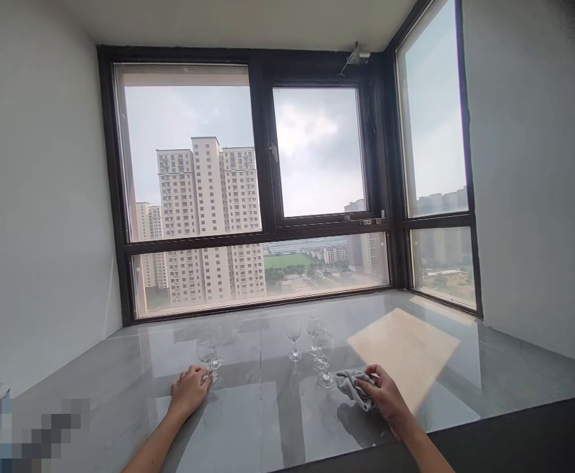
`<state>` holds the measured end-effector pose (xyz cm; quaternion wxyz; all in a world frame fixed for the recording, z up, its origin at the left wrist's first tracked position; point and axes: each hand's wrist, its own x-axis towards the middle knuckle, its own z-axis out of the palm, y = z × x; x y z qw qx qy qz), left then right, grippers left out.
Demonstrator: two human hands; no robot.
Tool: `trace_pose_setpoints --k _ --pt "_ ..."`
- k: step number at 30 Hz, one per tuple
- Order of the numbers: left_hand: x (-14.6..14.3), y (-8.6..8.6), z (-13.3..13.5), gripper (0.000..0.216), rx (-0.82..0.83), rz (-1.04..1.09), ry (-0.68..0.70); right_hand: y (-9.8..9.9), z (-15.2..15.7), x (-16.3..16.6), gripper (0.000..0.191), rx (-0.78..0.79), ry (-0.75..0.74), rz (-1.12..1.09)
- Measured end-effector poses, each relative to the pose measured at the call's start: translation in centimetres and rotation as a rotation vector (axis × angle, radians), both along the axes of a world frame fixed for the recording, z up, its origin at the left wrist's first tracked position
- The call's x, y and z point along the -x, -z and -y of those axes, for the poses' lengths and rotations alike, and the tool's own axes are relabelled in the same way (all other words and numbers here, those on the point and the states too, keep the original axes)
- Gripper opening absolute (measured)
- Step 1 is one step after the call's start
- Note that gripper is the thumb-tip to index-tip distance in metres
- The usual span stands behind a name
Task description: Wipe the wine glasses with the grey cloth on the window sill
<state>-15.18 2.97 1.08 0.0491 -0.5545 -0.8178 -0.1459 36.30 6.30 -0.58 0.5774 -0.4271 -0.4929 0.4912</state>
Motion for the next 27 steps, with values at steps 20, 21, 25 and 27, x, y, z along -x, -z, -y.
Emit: trace_pose_setpoints --k 20,21,25,27 --pt "-26.2 -0.5 -2.3 0.037 -0.067 0.388 0.518 1.2 -1.4 0.1 0.047 -0.060 -0.001 -0.040" --pt "-27.5 -0.6 -3.2 0.043 -0.041 0.398 0.499 1.2 -1.4 0.1 0.047 -0.064 0.003 -0.038" --pt "-31.3 -0.5 -5.8 0.037 0.059 0.417 0.460 1.2 -1.5 0.0 0.047 -0.073 -0.026 -0.050" --pt "-32.1 -0.2 -6.1 0.028 0.060 0.419 0.463 1.3 -1.4 0.0 0.046 -0.069 -0.040 -0.057"
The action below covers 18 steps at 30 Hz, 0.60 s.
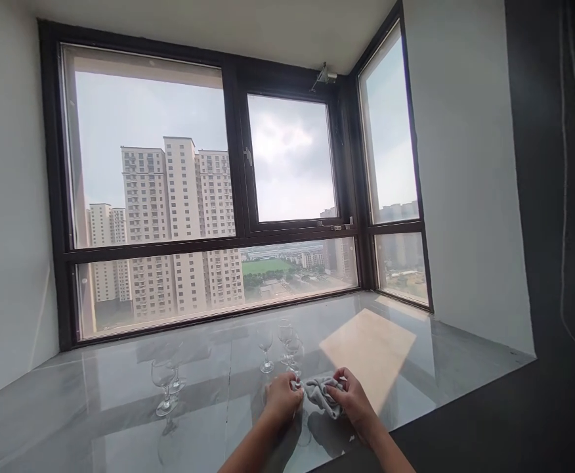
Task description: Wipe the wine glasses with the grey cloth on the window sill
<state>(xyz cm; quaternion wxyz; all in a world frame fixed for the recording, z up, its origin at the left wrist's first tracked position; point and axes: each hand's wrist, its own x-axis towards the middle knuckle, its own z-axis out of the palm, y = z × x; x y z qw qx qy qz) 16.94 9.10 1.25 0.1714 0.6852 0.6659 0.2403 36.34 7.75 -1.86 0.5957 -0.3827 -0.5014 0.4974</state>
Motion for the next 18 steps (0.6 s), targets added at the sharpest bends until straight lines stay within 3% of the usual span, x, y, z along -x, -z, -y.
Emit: trace_pose_setpoints --k 4,8,14,18 --pt "0.1 0.3 1.2 0.021 -0.035 -0.012 -0.011 -0.1 0.1 -0.1 0.049 0.003 0.003 0.009" --pt "2.9 0.5 4.5 0.017 -0.048 -0.088 -0.037 -0.4 0.5 -0.1 0.048 0.017 0.009 0.023" --pt "12.4 0.9 10.8 0.019 -0.086 -0.154 -0.217 -0.5 0.9 -0.3 0.046 0.044 -0.011 0.041" --pt "20.0 0.0 13.6 0.022 -0.056 -0.258 -0.378 -0.6 1.0 -0.3 0.045 0.048 0.014 0.067"
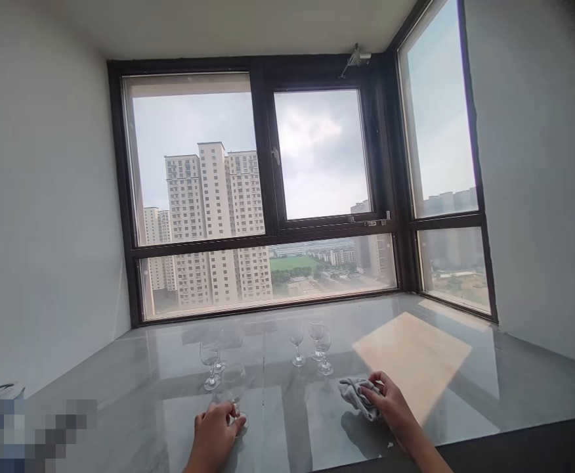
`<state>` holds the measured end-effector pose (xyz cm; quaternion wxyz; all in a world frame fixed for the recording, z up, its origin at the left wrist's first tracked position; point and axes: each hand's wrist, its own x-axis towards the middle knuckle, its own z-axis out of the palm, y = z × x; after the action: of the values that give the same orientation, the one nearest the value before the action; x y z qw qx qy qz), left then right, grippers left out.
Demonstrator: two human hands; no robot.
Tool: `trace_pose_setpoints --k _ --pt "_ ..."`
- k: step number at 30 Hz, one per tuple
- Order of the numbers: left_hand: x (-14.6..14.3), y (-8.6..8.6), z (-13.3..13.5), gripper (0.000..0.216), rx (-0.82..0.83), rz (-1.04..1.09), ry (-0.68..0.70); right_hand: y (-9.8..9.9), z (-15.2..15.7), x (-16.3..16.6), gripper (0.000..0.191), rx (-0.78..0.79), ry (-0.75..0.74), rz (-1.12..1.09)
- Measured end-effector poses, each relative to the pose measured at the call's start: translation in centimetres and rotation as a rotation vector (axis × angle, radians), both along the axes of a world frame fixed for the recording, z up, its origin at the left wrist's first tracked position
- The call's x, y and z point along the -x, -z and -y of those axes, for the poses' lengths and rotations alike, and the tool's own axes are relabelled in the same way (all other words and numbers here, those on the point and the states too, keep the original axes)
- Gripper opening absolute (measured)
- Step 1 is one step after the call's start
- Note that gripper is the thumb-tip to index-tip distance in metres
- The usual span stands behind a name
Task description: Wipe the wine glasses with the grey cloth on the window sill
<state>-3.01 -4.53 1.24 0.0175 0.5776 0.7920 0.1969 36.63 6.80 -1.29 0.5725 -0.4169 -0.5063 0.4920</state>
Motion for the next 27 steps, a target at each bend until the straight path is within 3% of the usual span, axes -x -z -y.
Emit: trace_pose_setpoints --k 3,6,11,15,18,21,24,27 --pt "4.6 -1.0 0.8 0.023 0.031 -0.066 -0.101 -0.2 0.1 0.1 0.044 0.001 0.008 0.024" --pt "7.2 -1.7 0.7 0.024 0.064 -0.073 -0.169 -0.1 0.0 0.1 0.043 -0.002 0.017 0.029" --pt "8.1 -1.8 0.6 0.026 0.030 -0.092 -0.176 0.5 -0.5 0.1 0.043 -0.016 0.013 0.022" --pt "7.6 -1.4 1.8 0.034 -0.095 -0.118 -0.235 0.8 -0.7 0.2 0.043 -0.010 -0.003 -0.003" --pt "5.3 -0.9 2.9 0.042 -0.160 -0.146 -0.181 0.4 -0.3 0.1 0.044 0.010 -0.020 0.009" --pt "0.4 -0.8 2.3 0.038 -0.127 -0.147 0.096 -0.4 0.2 0.1 0.044 0.025 -0.019 0.023" --pt "-5.4 -1.4 -1.0 0.024 -0.111 -0.125 0.380 -1.0 0.5 0.2 0.046 0.035 -0.019 -0.003" --pt "-10.1 -2.0 -6.2 0.050 -0.070 -0.151 0.455 -1.0 0.5 0.4 0.046 0.026 -0.010 -0.016"
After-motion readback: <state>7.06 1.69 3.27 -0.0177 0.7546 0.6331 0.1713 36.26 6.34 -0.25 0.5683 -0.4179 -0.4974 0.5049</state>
